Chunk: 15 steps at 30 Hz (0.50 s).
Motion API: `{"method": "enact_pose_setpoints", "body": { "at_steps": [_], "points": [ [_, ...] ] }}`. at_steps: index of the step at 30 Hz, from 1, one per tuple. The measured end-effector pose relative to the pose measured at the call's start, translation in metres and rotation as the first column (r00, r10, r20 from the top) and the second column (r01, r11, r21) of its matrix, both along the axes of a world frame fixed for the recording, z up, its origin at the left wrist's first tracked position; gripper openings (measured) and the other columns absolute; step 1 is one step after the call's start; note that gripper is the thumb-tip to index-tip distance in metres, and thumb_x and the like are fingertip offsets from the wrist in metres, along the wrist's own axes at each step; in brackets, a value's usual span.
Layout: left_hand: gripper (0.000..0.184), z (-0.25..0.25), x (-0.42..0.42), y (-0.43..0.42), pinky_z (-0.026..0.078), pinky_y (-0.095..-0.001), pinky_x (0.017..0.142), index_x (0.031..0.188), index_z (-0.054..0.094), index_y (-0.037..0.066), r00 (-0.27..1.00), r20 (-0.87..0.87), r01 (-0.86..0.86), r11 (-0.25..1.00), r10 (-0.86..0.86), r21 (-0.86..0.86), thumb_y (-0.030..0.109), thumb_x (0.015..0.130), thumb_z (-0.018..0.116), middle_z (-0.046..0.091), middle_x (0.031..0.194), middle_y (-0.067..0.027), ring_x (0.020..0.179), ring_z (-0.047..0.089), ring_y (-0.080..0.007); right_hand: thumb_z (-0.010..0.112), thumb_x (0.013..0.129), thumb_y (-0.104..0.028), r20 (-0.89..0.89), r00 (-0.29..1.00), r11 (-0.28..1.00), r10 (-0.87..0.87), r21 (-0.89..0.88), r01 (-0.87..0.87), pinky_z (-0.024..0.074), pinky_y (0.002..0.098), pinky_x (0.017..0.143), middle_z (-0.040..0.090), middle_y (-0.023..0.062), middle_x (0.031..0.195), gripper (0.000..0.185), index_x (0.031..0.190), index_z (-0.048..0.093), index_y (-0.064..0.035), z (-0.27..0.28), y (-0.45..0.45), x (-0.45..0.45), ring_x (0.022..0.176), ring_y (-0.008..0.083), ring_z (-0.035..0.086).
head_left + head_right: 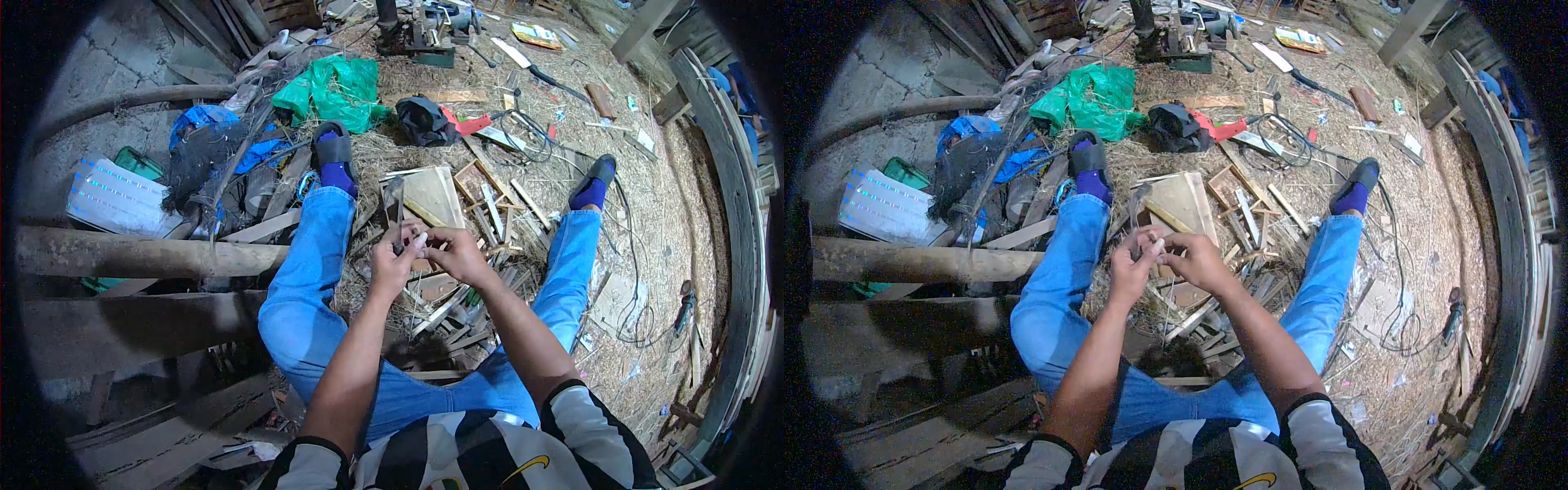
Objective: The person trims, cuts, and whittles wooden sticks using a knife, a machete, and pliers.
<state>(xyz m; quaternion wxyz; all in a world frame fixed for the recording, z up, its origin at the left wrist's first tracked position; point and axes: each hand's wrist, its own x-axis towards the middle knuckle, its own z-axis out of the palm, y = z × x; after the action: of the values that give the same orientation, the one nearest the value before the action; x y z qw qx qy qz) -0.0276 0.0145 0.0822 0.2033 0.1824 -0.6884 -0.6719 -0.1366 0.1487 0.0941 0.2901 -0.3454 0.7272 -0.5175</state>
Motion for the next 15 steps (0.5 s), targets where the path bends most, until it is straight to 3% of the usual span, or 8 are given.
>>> {"method": "enact_pose_setpoints", "body": {
  "at_steps": [2,3,5,8,10,11,15],
  "points": [
    [0.033,-0.006,0.001,0.002,0.053,-0.0320,0.088,0.122,0.062,-0.001,0.994,0.100,-0.048,0.991,0.036,0.126,0.020,0.097,0.067,0.067,0.105,-0.0063,0.095,0.065,-0.0144,0.080,0.080,-0.020,-0.076,0.992,0.993,-0.102,0.047,0.105,0.0548,0.0361,0.076,0.074,0.0170,0.094,0.032,0.106,0.072,-0.0029,-0.006,0.000,0.001,0.084,0.0286,0.073],
    [0.030,-0.009,0.001,0.001,0.053,-0.0341,0.084,0.117,0.062,-0.001,0.987,0.155,-0.078,0.983,0.052,0.165,0.025,0.100,0.063,0.065,0.106,-0.0078,0.092,0.064,-0.0161,0.080,0.079,-0.020,-0.198,0.959,0.978,-0.203,0.000,0.207,0.0552,0.0390,0.073,0.073,0.0164,0.091,0.030,0.103,0.072,-0.0042,-0.022,-0.002,0.004,0.082,0.0333,0.072],
    [0.030,-0.029,0.012,-0.007,0.052,-0.0349,0.080,0.114,0.061,-0.001,0.982,0.171,-0.101,0.983,0.075,0.152,0.026,0.102,0.059,0.065,0.103,-0.0091,0.090,0.063,-0.0166,0.080,0.079,-0.020,-0.284,0.932,0.973,-0.225,-0.017,0.230,0.0552,0.0398,0.073,0.073,0.0160,0.090,0.028,0.102,0.072,-0.0049,-0.033,-0.003,0.004,0.082,0.0335,0.071],
    [0.030,-0.009,0.021,-0.009,0.048,-0.0383,0.074,0.105,0.061,-0.002,0.944,0.308,-0.125,0.992,0.116,0.009,0.026,0.105,0.052,0.063,0.096,-0.0146,0.088,0.062,-0.0219,0.080,0.080,-0.022,-0.381,0.893,0.969,-0.241,-0.048,0.241,0.0551,0.0410,0.071,0.072,0.0151,0.087,0.025,0.098,0.073,-0.0065,-0.048,-0.008,0.009,0.081,0.0347,0.070],
    [0.028,0.002,0.024,-0.016,0.048,-0.0395,0.075,0.102,0.062,-0.003,0.979,0.158,-0.038,0.873,0.130,-0.487,0.023,0.103,0.054,0.063,0.092,-0.0168,0.086,0.062,-0.0297,0.080,0.080,-0.022,-0.444,0.853,0.961,-0.275,-0.144,0.235,0.0553,0.0395,0.070,0.072,0.0146,0.089,0.025,0.099,0.073,-0.0071,-0.047,-0.014,0.012,0.080,0.0330,0.071],
    [0.027,0.005,0.023,-0.018,0.048,-0.0413,0.072,0.097,0.063,-0.004,0.984,0.082,-0.090,0.837,0.159,-0.540,0.022,0.102,0.056,0.064,0.088,-0.0183,0.081,0.062,-0.0353,0.080,0.081,-0.021,-0.395,0.873,0.958,-0.286,-0.109,0.265,0.0553,0.0385,0.068,0.072,0.0143,0.090,0.025,0.100,0.073,-0.0071,-0.046,-0.014,0.013,0.079,0.0317,0.071],
    [0.028,0.029,0.027,-0.025,0.048,-0.0443,0.066,0.097,0.064,-0.003,0.958,0.284,0.090,0.906,0.035,-0.415,0.023,0.102,0.056,0.063,0.080,-0.0207,0.072,0.063,-0.0389,0.078,0.083,-0.017,-0.345,0.900,0.964,-0.266,-0.100,0.247,0.0564,0.0378,0.070,0.073,0.0154,0.092,0.023,0.103,0.074,-0.0058,-0.060,-0.018,0.003,0.080,0.0318,0.072]
  ]
}}
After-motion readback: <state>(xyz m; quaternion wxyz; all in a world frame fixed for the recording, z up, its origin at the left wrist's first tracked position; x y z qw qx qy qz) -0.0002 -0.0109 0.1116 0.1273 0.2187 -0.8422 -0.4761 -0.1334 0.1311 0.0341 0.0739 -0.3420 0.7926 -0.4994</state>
